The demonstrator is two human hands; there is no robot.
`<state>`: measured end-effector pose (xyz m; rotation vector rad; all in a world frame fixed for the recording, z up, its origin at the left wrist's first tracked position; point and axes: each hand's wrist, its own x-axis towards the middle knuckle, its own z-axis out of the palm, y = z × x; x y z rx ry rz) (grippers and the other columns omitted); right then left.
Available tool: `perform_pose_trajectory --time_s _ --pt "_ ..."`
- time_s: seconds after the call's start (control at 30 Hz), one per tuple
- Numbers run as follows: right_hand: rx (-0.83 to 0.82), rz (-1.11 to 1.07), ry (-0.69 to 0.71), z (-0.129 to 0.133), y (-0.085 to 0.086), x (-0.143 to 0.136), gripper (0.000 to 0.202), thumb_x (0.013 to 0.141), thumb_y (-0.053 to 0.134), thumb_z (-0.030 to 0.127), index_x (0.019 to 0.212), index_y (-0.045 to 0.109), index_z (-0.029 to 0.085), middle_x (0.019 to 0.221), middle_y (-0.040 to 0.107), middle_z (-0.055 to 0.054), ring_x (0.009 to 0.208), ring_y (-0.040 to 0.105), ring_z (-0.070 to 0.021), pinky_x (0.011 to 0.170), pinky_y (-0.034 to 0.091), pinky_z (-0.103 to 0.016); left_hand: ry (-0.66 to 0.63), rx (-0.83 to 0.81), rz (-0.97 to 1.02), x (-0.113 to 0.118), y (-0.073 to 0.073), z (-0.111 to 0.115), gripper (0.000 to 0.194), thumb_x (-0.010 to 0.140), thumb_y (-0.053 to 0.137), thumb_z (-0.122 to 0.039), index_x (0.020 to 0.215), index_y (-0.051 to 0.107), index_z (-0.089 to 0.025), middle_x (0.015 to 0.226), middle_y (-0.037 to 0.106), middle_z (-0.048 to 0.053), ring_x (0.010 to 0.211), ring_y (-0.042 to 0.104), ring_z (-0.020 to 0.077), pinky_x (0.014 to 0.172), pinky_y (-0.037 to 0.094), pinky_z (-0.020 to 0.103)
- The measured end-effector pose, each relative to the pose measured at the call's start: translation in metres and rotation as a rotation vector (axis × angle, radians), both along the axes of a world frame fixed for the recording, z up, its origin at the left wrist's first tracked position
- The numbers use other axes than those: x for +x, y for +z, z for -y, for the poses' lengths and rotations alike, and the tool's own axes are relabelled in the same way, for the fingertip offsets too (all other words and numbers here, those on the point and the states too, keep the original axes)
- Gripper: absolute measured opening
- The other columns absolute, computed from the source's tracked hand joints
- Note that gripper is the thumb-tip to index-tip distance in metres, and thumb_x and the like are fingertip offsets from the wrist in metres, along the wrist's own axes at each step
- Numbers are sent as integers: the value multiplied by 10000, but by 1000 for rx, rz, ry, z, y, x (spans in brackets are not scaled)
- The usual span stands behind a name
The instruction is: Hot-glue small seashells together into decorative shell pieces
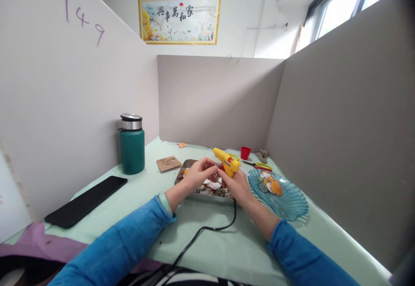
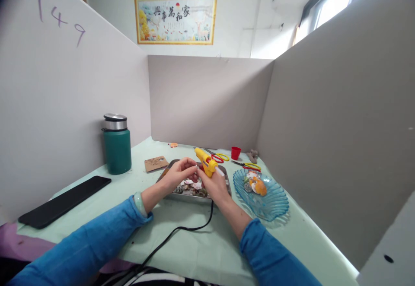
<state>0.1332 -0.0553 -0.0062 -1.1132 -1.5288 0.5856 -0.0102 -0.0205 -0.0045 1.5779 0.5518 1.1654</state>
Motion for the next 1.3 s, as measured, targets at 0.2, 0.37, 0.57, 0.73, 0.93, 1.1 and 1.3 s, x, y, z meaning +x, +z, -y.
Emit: perform_pose_trajectory --time_s 0.2,0.37,0.57,0.73,0.93,1.1,1.3 --pt "30 25 -9 -2 -2 -1 324 751 546 435 847 608 133 495 521 14 458 478 -124 470 380 -236 1 -25 21 -1 -1 -1 314 696 661 -372 838 517 -132 715 603 20 558 596 116 569 506 273" --pt "28 5 -2 -3 -4 -1 329 751 553 433 870 597 130 507 523 12 471 483 -128 468 382 -239 -7 -38 22 -1 -2 -1 327 702 655 -388 857 526 -130 730 610 27 560 601 116 583 509 279" --pt "14 -18 -10 -2 -2 -2 336 735 570 447 854 599 134 508 521 17 478 483 -126 474 388 -240 -6 -36 22 -1 -3 -3 334 704 654 -390 868 524 -130 732 620 32 565 607 123 589 513 284" --pt "0 -16 -24 1 0 -3 327 728 578 433 869 597 139 509 520 16 472 479 -127 474 392 -242 19 -60 20 -1 1 0 338 682 676 -374 855 529 -123 723 625 37 550 603 119 577 509 271" --pt "38 7 -52 -4 2 10 349 735 558 485 861 592 162 550 524 15 456 460 -113 460 391 -237 70 -95 65 -4 -2 -7 319 687 677 -354 865 547 -123 702 616 30 562 608 123 576 504 263" --pt "0 63 45 -7 4 19 324 748 552 484 800 588 166 465 447 52 424 408 -91 441 357 -218 -3 -164 192 -13 -5 -18 287 691 685 -292 884 565 -116 861 641 75 605 612 113 646 517 291" --pt "-13 141 93 -5 4 19 312 734 574 468 730 584 156 433 421 55 414 380 -80 422 327 -209 -48 -252 324 -17 1 -20 274 658 716 -225 873 583 -120 697 598 8 588 610 109 635 511 262"
